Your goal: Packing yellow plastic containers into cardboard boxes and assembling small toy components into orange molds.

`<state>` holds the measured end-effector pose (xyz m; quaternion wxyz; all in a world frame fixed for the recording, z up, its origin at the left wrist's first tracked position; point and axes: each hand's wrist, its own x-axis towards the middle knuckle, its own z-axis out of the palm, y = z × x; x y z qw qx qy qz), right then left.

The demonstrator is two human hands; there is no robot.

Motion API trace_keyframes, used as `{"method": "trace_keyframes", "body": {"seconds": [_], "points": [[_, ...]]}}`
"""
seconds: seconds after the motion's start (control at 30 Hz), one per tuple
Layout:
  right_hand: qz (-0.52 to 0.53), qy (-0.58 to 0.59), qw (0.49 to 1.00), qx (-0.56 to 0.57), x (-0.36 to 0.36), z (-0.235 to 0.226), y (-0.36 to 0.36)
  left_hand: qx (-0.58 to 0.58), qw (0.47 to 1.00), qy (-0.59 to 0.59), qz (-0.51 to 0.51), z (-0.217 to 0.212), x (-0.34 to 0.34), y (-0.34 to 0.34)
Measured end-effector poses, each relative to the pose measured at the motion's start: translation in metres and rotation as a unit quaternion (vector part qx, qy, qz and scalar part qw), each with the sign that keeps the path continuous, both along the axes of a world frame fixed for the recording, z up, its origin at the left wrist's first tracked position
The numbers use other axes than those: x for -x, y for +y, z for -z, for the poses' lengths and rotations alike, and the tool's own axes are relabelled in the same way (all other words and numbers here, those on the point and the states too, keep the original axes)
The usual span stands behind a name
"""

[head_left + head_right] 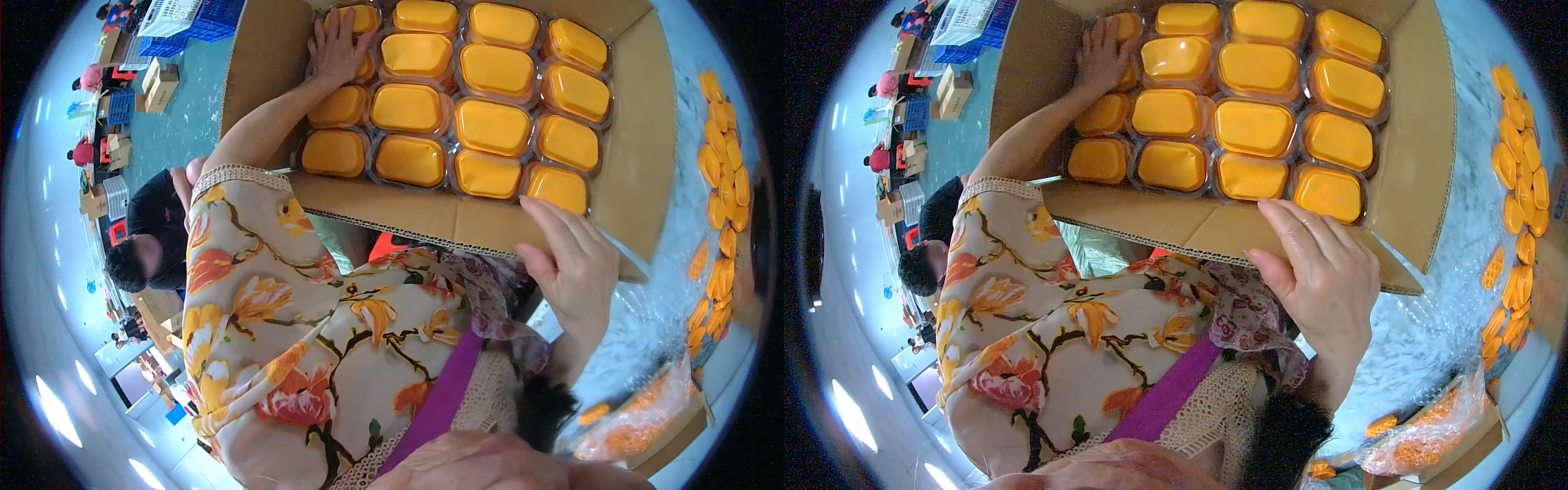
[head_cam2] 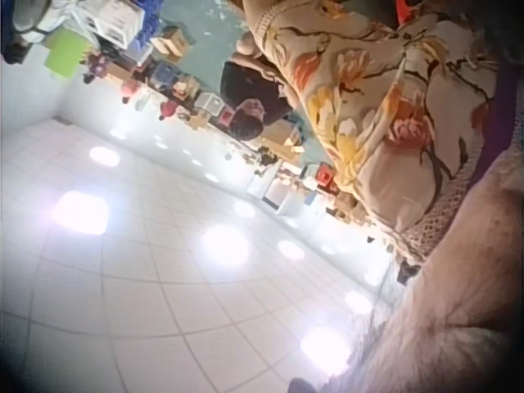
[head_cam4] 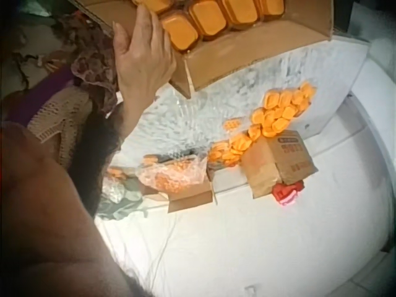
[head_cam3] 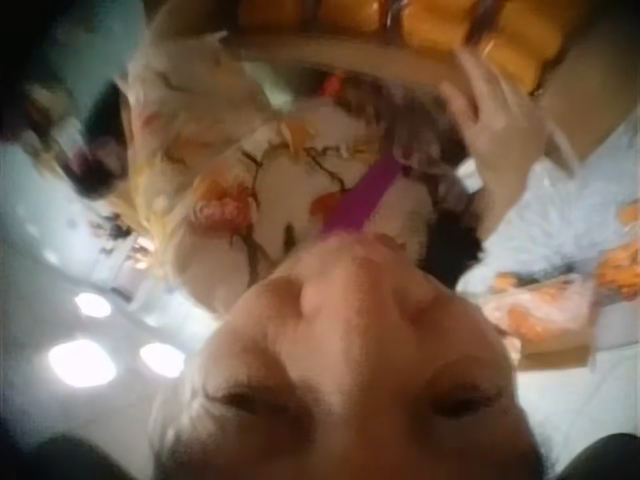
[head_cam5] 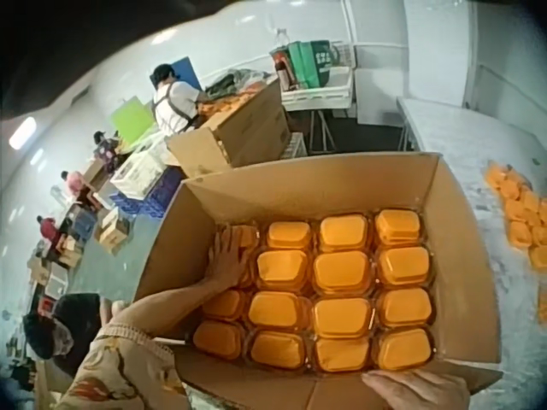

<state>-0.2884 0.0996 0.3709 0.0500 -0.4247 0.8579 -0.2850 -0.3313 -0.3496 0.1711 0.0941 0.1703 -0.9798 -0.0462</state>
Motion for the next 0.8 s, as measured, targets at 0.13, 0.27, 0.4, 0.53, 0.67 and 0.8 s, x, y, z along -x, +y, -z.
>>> {"method": "trace_keyframes", "body": {"seconds": [0.13,0.27,0.4,0.53,0.67,0.8], "points": [[0.009,-0.001,1.000,0.007,0.000,0.002,-0.001,0.026,0.997,-0.060,-0.047,-0.023,0.002,0.002],[0.014,0.011,1.000,0.013,-0.001,0.004,0.001,-0.085,0.987,0.084,0.111,-0.049,0.019,0.023],[0.021,0.010,1.000,0.018,-0.002,0.005,0.004,0.106,0.960,0.054,0.254,-0.042,0.039,0.083],[0.022,0.005,1.000,0.012,-0.005,0.004,0.003,0.044,0.960,0.096,0.258,-0.002,0.037,0.087],[0.028,0.005,0.999,0.020,-0.003,0.004,0.004,0.038,0.965,0.083,0.245,0.008,0.046,0.092],[0.033,0.007,0.999,0.025,-0.002,0.007,0.010,0.009,0.965,0.066,0.253,0.001,0.047,0.091]]}}
